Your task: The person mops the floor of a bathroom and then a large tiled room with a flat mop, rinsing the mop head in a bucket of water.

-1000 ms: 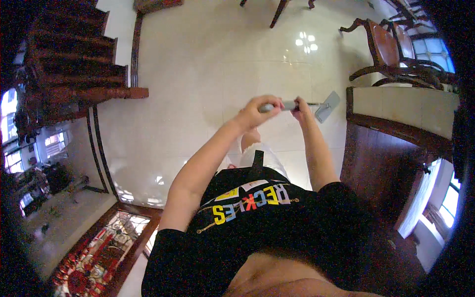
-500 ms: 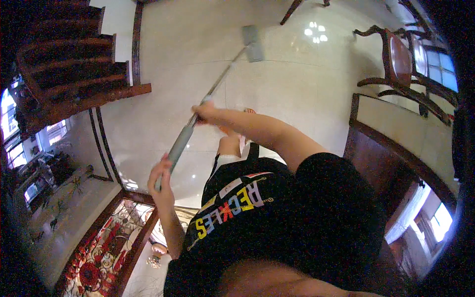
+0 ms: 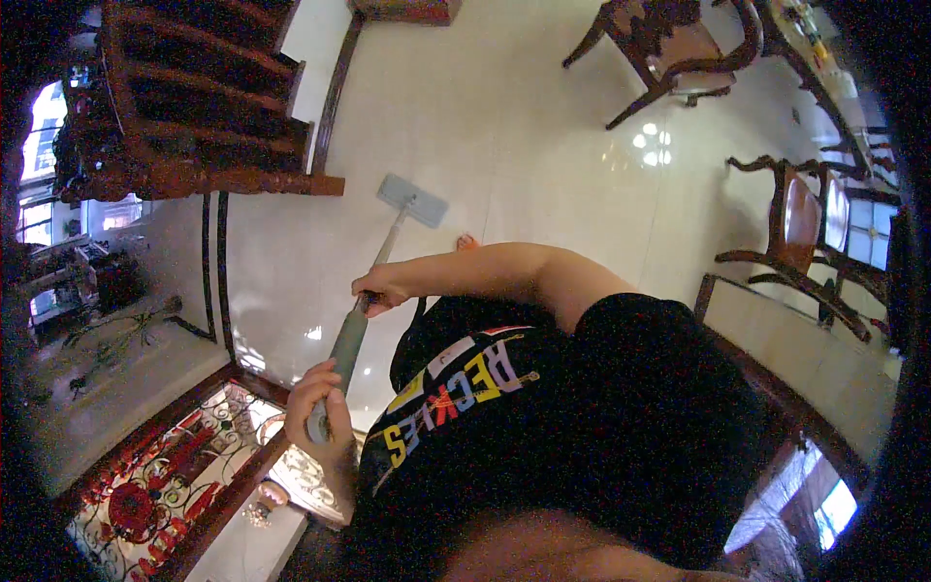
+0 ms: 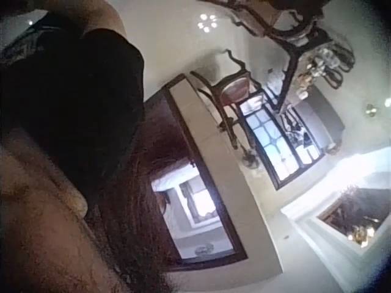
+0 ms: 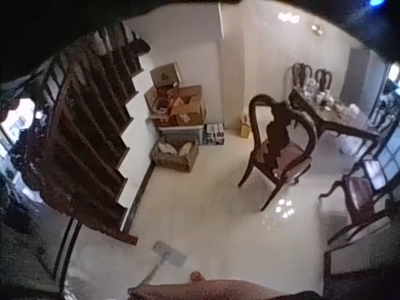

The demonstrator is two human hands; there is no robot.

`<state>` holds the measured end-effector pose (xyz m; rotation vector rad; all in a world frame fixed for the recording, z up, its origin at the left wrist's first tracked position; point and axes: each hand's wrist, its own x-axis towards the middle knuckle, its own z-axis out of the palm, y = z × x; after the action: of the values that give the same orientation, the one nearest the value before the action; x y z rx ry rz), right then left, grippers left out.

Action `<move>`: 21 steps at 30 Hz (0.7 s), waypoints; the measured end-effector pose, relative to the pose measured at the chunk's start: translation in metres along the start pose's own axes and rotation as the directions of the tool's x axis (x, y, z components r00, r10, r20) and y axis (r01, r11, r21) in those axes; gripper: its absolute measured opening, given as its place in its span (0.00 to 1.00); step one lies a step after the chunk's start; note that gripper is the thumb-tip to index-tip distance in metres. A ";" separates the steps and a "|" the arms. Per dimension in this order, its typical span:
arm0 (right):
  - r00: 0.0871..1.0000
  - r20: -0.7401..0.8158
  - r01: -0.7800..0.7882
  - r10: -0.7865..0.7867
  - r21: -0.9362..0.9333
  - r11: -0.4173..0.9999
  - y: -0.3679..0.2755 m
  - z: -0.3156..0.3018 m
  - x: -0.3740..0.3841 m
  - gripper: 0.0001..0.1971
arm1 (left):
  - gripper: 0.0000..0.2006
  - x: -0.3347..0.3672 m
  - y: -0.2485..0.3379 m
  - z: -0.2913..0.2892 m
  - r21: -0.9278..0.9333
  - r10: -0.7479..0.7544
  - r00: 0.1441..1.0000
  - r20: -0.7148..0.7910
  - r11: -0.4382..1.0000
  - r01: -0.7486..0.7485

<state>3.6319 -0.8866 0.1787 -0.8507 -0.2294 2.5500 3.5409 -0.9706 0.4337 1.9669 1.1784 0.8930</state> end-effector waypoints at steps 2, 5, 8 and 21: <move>0.994 0.054 0.090 -0.090 0.004 0.996 -0.020 -0.009 0.001 0.09 | 0.02 0.031 0.003 0.002 0.015 0.018 1.000 0.015 1.000 -0.018; 0.988 -0.136 0.087 -0.072 0.113 0.990 -0.060 -0.014 -0.016 0.09 | 0.01 0.071 -0.010 0.005 -0.130 0.159 0.987 0.016 0.979 -0.156; 0.941 -0.294 0.212 -0.165 0.135 0.968 -0.107 -0.033 -0.047 0.10 | 0.01 0.114 -0.018 0.027 -0.254 0.245 0.969 0.037 0.940 -0.228; 0.747 -0.559 0.555 -0.360 0.227 0.800 -0.362 -0.346 -0.084 0.09 | 0.01 0.383 -0.100 0.233 -0.527 0.070 0.995 0.065 0.850 -0.026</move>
<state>4.0289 -0.5971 0.0512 -1.0853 0.1946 1.7476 3.8236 -0.6311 0.3081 1.5666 0.7329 1.0221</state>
